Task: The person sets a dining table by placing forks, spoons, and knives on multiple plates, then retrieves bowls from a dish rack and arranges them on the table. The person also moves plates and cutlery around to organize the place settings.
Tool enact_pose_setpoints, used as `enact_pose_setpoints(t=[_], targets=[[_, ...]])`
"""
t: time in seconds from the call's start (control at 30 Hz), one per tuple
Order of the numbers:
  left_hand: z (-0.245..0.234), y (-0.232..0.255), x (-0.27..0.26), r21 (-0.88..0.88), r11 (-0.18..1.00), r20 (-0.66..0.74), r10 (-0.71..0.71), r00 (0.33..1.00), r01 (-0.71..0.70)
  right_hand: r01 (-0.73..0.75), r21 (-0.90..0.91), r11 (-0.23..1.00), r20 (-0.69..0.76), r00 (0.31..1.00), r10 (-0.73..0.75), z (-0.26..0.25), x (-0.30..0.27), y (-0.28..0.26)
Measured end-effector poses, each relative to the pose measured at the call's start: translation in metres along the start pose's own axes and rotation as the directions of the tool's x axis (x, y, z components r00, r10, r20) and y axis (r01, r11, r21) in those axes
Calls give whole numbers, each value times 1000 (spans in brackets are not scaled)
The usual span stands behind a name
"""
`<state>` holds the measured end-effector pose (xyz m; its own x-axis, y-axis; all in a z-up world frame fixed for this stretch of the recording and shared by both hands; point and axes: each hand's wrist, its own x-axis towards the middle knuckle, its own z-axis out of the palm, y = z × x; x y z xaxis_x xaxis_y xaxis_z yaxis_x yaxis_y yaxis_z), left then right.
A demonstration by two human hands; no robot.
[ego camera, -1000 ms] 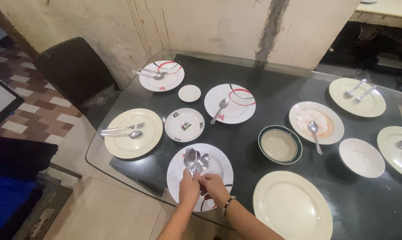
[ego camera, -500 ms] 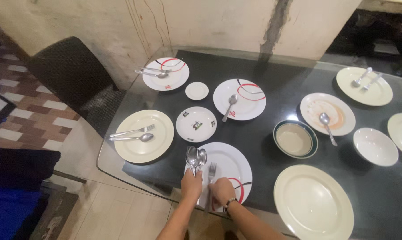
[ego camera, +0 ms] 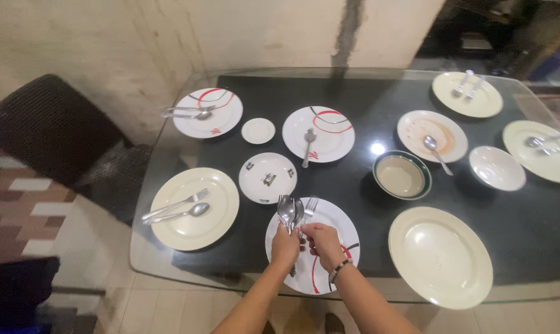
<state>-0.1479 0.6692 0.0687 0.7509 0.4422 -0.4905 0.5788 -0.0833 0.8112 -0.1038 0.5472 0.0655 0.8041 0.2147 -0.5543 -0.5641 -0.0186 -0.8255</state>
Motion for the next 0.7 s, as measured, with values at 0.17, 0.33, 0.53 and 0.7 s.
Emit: enact_pose_setpoints(t=[0.17,0.33,0.53,0.7], targets=[[-7,27,-18,-47,996,71,-74,995,78,41,-311,950,-133,987,-86,-3,-8,2],[-5,12,-6,58,996,-2,71,997,-71,-109,-775,623,-476,749,-461,-42,-27,14],[-3,14,-5,-27,999,14,27,1000,-27,-336,-644,687,-623,751,-217,-68,-27,33],[1,23,-10,-135,991,13,12,1000,-10,-23,-360,933,-573,794,-202,-100,9,67]])
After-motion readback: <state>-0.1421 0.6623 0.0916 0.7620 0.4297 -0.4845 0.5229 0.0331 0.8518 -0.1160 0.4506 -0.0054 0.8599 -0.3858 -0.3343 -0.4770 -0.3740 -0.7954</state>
